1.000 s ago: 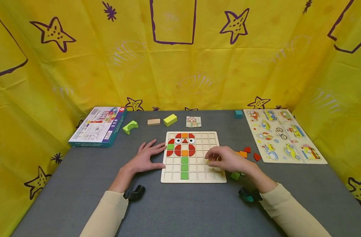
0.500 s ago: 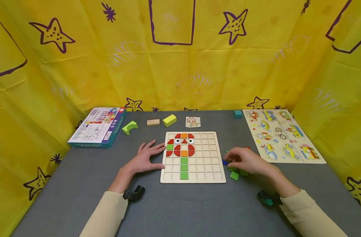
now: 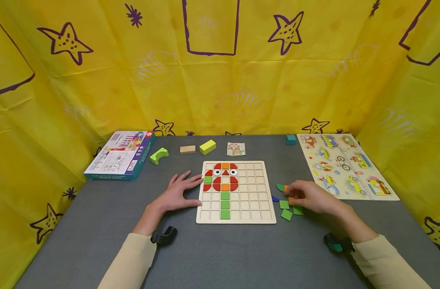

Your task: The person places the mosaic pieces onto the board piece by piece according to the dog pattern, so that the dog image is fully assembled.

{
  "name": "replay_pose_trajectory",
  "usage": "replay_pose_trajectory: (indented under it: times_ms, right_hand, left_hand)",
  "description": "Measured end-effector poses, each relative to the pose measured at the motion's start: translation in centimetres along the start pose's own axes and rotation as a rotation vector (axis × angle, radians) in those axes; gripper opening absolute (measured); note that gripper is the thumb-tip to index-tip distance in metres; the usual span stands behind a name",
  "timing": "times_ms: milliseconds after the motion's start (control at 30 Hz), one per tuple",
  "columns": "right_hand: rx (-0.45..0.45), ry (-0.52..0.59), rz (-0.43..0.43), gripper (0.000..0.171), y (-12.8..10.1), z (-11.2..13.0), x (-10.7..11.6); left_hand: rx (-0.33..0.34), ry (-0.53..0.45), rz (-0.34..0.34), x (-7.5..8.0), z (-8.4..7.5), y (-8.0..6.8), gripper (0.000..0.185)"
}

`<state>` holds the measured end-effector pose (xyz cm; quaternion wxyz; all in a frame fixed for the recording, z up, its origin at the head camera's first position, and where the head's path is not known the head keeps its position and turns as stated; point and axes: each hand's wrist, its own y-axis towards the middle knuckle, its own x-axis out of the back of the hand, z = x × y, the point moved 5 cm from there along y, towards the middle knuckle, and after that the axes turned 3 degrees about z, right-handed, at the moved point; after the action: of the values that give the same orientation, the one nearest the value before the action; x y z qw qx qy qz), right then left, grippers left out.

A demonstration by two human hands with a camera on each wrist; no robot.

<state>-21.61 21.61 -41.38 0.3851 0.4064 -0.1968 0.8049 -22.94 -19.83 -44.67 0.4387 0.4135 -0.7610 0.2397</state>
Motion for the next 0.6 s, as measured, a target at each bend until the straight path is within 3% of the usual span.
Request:
replay_pose_trajectory:
  times_ms: [233,600]
  right_hand:
    - [-0.014,-0.067,0.024,0.016,-0.25,-0.18,0.23]
    - [-0.015,-0.057,0.076,0.012,0.39,-0.03,0.16]
  left_hand:
    - [0.007,-0.002,0.004,0.11,-0.19,0.01,0.084]
    - [0.014,-0.002,0.009,0.07,-0.3,0.01,0.084]
